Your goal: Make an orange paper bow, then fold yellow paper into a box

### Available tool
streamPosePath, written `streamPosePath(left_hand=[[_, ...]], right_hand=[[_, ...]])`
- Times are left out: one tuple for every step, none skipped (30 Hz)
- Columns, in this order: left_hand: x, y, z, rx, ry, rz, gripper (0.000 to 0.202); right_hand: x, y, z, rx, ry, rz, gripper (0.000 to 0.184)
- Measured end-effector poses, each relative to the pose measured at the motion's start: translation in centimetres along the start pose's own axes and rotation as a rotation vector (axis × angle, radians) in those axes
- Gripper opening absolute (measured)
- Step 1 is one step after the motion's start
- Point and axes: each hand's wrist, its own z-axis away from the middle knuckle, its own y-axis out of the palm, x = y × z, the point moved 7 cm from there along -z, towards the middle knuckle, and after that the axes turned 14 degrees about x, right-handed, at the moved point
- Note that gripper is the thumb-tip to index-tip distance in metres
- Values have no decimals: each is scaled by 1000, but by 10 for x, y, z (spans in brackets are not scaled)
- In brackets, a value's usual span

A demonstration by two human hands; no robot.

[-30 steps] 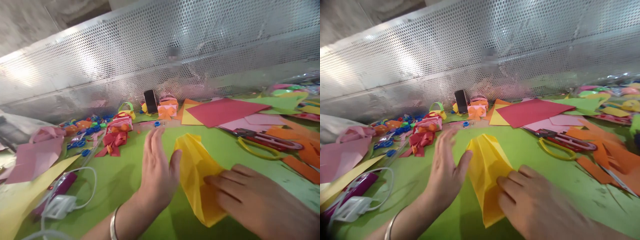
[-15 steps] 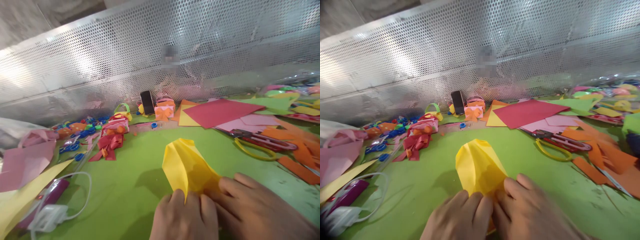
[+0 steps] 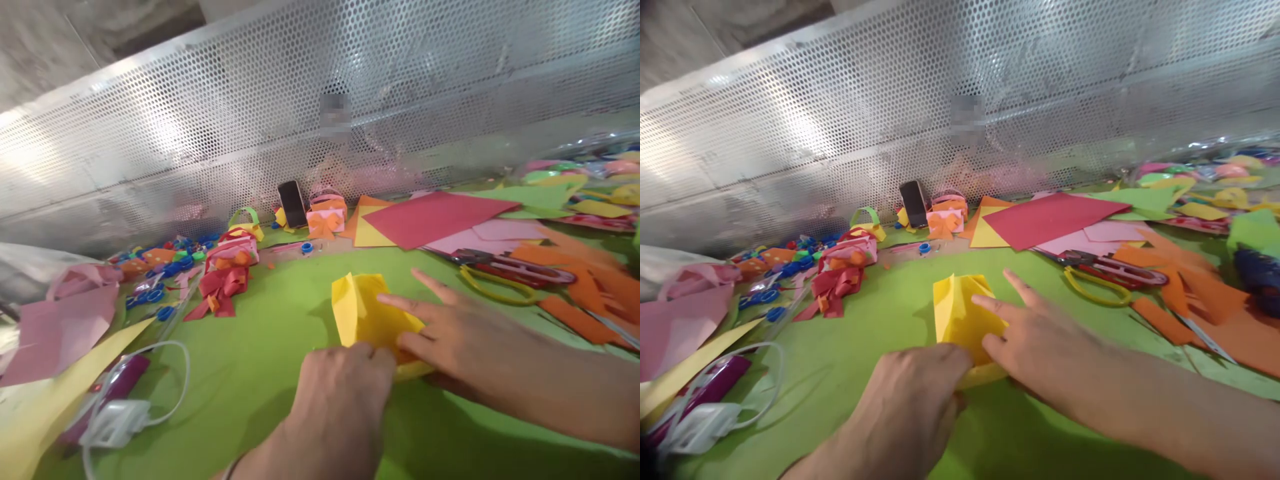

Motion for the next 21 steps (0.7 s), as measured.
streamPosePath(left_hand=[[4,0,0,14,-48,5,25],[8,0,-1,29,-88,10,26],[11,-1,-2,37,-112,13,27],[12,-3,-3,33,-120,10,26],[13,-6,-4,24,-112,3,24],[13,-10,-5,16,-93,-11,22],[13,-13,-6,16,-74,-26,19],[13,-15,-7,27,-58,-37,15],[14,-17,-8,43,-48,-39,11],[14,-19,-9,58,-46,-33,7],[14,-21,-9,65,-52,-23,5],[15,-23,-9,65,-61,-13,4],[15,-24,-9,59,-73,-7,5],[14,-26,-9,51,-85,-6,5],[14,-26,-9,47,-94,-8,6],[13,-26,-9,46,-97,-12,6],[12,-26,-9,46,-95,-13,6],[11,-25,-9,46,-91,-13,6],[11,-25,-9,45,-85,-11,7],[10,-24,-9,43,-80,-8,7],[10,-23,-9,37,-75,-4,7]], right_hand=[[0,3,-3,78,-33,-3,20],[0,5,-5,148,-53,-16,20],[0,4,-7,208,-64,-39,20],[-1,2,-9,256,-67,-69,18],[-2,-1,-11,300,-68,-101,17],[-2,-4,-13,340,-57,-126,16],[-3,-8,-15,373,-41,-143,15],[-4,-12,-17,397,-23,-151,14],[-4,-16,-19,402,-12,-151,14],[-2,-20,-22,392,-15,-145,14],[0,-23,-24,376,-29,-136,14],[2,-25,-25,359,-44,-126,14],[3,-26,-26,345,-58,-115,14],[5,-25,-27,337,-66,-105,14],[5,-24,-26,332,-66,-99,14],[5,-23,-25,330,-56,-97,14],[4,-21,-24,333,-44,-101,15],[3,-19,-22,340,-34,-110,16],[2,-18,-21,349,-22,-121,19],[1,-16,-19,360,-13,-132,21],[1,-14,-18,371,-11,-144,22]])
